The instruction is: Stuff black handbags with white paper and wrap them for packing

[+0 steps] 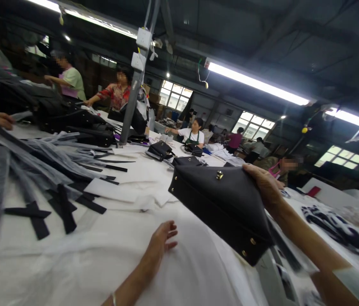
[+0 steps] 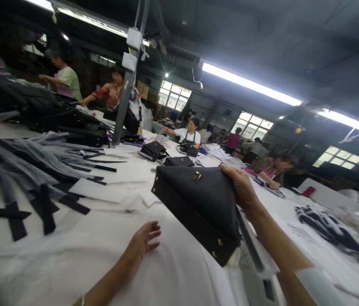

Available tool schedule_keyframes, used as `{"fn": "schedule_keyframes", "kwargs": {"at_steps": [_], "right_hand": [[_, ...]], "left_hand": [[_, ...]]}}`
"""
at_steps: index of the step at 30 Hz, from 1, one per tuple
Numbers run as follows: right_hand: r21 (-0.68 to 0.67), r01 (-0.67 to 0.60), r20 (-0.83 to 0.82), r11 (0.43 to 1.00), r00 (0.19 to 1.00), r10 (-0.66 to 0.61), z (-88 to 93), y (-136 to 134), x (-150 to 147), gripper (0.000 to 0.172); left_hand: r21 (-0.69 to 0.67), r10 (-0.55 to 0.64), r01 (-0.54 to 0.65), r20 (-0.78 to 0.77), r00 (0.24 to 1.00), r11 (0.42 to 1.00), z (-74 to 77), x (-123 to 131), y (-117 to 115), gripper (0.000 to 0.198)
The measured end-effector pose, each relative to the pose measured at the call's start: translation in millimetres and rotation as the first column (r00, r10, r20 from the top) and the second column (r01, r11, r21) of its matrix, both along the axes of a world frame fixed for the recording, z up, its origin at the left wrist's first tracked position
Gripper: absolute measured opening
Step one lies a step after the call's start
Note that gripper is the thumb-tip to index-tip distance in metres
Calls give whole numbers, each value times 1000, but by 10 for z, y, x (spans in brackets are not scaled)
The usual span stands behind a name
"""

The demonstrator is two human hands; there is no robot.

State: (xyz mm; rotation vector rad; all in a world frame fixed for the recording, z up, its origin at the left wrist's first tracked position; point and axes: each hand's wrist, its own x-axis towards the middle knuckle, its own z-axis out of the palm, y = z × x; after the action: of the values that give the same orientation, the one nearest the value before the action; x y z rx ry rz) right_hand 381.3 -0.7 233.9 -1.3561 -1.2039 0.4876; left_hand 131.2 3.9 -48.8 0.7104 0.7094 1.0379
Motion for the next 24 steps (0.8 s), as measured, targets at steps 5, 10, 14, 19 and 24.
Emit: {"fn": "schedule_keyframes", "kwargs": {"at_steps": [5, 10, 14, 19, 24], "right_hand": [[-309, -177, 52, 935, 978, 202, -756, -652, -408, 47], [-477, -222, 318, 851, 859, 402, -1771, -1079, -683, 31], [-230, -83, 522, 970, 830, 195, -1839, -1346, -677, 25], [-188, -201, 587, 962, 762, 273, -1561, -1710, -729, 21], [-371, -324, 681, 870, 542, 492, -1614, -1803, -985, 24]], "left_hand": [[-152, 160, -119, 298, 941, 981, 280, -703, -58, 40], [-26, 215, -213, 101, 971, 977, 251, -1356, -473, 34], [436, 255, -78, -364, 896, 897, 476, -1545, -843, 46], [691, 419, 574, -723, 549, 440, 870, -1273, -1303, 51], [484, 536, 838, -791, 294, 253, 818, -928, -1509, 75]]}}
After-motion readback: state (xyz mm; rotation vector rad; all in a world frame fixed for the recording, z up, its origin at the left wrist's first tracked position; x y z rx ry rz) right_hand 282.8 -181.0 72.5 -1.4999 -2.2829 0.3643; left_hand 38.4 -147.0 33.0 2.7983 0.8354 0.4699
